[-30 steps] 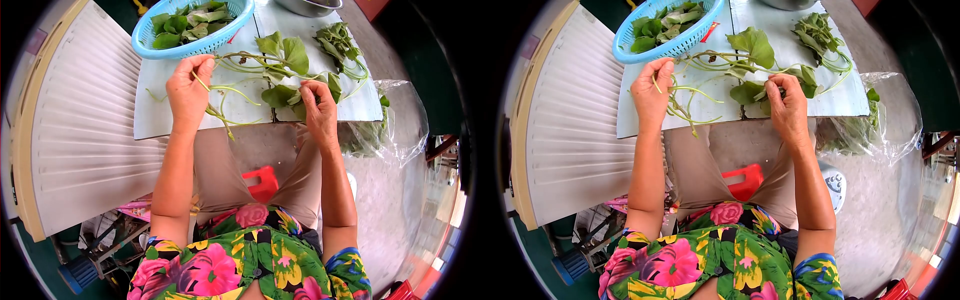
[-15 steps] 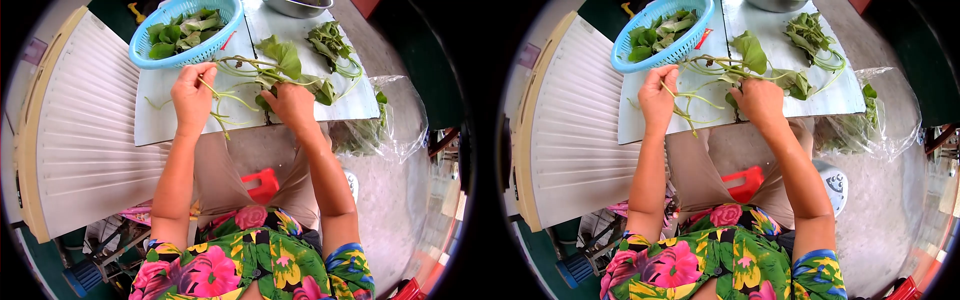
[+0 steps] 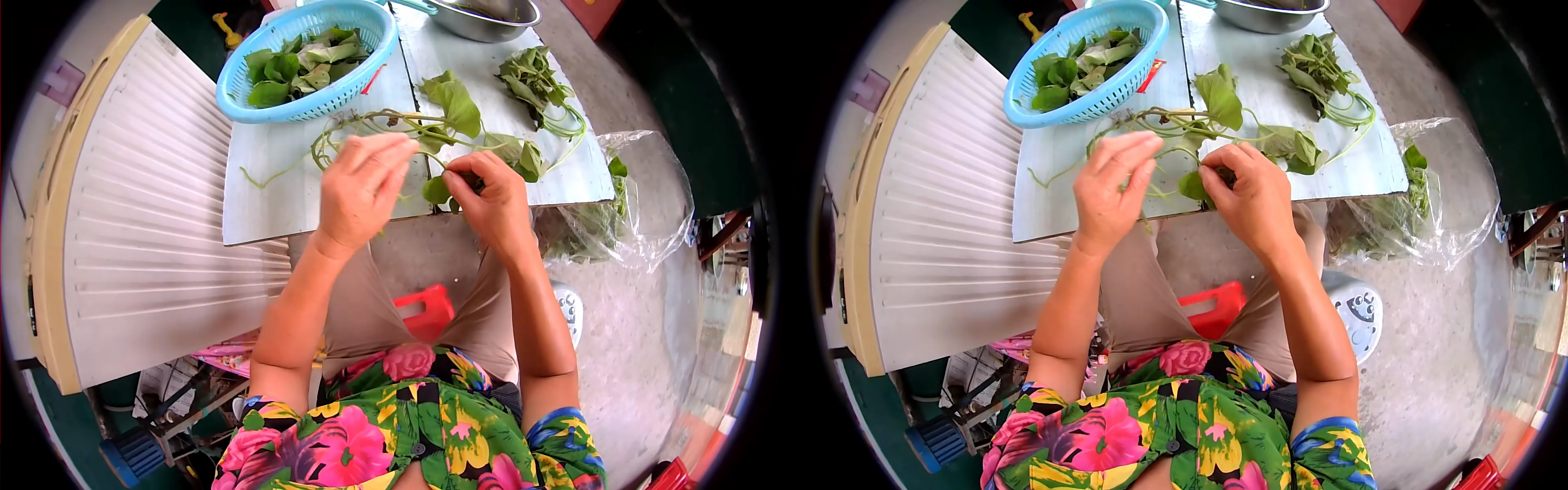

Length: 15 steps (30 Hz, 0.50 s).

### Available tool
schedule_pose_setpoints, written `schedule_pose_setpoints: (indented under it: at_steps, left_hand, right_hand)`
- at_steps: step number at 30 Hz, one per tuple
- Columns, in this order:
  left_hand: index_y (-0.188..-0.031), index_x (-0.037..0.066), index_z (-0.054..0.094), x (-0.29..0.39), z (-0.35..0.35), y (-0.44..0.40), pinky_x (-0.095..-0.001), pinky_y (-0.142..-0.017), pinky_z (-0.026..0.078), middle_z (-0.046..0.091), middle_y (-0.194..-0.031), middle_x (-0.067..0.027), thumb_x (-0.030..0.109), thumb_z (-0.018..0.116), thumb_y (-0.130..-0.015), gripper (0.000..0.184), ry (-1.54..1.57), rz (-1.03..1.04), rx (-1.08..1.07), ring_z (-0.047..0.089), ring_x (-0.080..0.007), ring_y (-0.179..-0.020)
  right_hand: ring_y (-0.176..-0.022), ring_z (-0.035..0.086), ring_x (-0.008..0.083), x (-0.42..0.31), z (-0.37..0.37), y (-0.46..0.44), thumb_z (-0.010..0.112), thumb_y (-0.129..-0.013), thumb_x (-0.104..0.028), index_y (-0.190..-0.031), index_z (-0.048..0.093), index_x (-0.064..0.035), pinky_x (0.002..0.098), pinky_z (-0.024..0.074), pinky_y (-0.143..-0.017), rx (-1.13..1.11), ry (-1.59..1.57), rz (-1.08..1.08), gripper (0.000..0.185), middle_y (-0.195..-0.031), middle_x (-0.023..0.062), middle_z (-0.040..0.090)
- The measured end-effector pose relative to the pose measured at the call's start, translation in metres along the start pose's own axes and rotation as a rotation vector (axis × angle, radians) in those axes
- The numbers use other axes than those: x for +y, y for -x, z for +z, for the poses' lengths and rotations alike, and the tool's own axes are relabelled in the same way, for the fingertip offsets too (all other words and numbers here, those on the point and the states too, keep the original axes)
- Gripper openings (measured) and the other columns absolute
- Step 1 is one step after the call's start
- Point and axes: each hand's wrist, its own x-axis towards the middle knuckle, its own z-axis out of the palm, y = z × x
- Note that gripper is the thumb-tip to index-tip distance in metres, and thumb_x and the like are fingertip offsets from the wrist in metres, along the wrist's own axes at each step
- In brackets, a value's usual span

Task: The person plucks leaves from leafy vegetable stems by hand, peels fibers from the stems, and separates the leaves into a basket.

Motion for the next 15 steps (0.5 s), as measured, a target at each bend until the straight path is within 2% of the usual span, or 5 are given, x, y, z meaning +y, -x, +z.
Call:
schedule_pose_setpoints:
  at_steps: [1, 2, 5, 8, 15]
  left_hand:
    - [-0.096, 0.004, 0.061, 0.006, 0.004, -0.001, -0.026, -0.068, 0.047, 0.057, -0.102, -0.0072, -0.003, 0.06, -0.071, 0.026, 0.105, -0.03, -0.011, 0.056, -0.0183, -0.085]
    - [-0.098, 0.004, 0.06, 0.009, 0.007, -0.004, -0.0242, -0.062, 0.048, 0.057, -0.1, -0.0078, -0.006, 0.056, -0.073, 0.027, 0.116, 0.06, 0.015, 0.058, -0.0177, -0.079]
    - [-0.1, 0.005, 0.058, 0.023, 0.01, -0.013, -0.0288, -0.062, 0.049, 0.057, -0.094, -0.0075, -0.004, 0.057, -0.072, 0.03, 0.184, -0.005, 0.069, 0.059, -0.023, -0.078]
    - [-0.098, 0.003, 0.059, 0.024, 0.007, -0.018, -0.027, -0.062, 0.049, 0.059, -0.091, -0.0088, -0.007, 0.057, -0.072, 0.027, 0.226, -0.053, 0.048, 0.059, -0.0203, -0.074]
    - [-0.086, 0.002, 0.056, 0.02, 0.012, -0.013, -0.0253, -0.049, 0.043, 0.056, -0.073, -0.0071, -0.005, 0.058, -0.074, 0.014, 0.272, -0.118, 0.072, 0.053, -0.0159, -0.056]
  right_hand:
    - [-0.061, 0.055, 0.023, -0.006, -0.003, 0.0, 0.062, -0.069, -0.007, -0.077, 0.06, -0.0074, 0.0305, 0.0422, -0.054, 0.025, -0.01, -0.044, 0.009, -0.07, 0.0059, 0.056]
    - [-0.061, 0.055, 0.023, -0.012, -0.005, 0.0, 0.062, -0.069, -0.007, -0.077, 0.06, -0.0074, 0.0305, 0.0422, -0.054, 0.025, -0.011, -0.051, 0.009, -0.07, 0.0059, 0.056]
    - [-0.059, 0.053, 0.0208, -0.027, -0.014, -0.001, 0.063, -0.067, -0.005, -0.078, 0.059, -0.0089, 0.0296, 0.0414, -0.051, 0.092, 0.085, -0.206, 0.012, -0.066, 0.0046, 0.052]
    - [-0.055, 0.051, 0.0194, -0.039, -0.023, -0.006, 0.065, -0.066, -0.005, -0.077, 0.059, -0.0103, 0.0294, 0.0406, -0.048, 0.136, 0.175, -0.335, 0.013, -0.063, 0.0031, 0.049]
    - [-0.056, 0.052, 0.0203, -0.037, -0.019, -0.016, 0.064, -0.068, -0.008, -0.078, 0.059, -0.0105, 0.0305, 0.0417, -0.049, 0.093, 0.218, -0.337, 0.012, -0.065, 0.0034, 0.05]
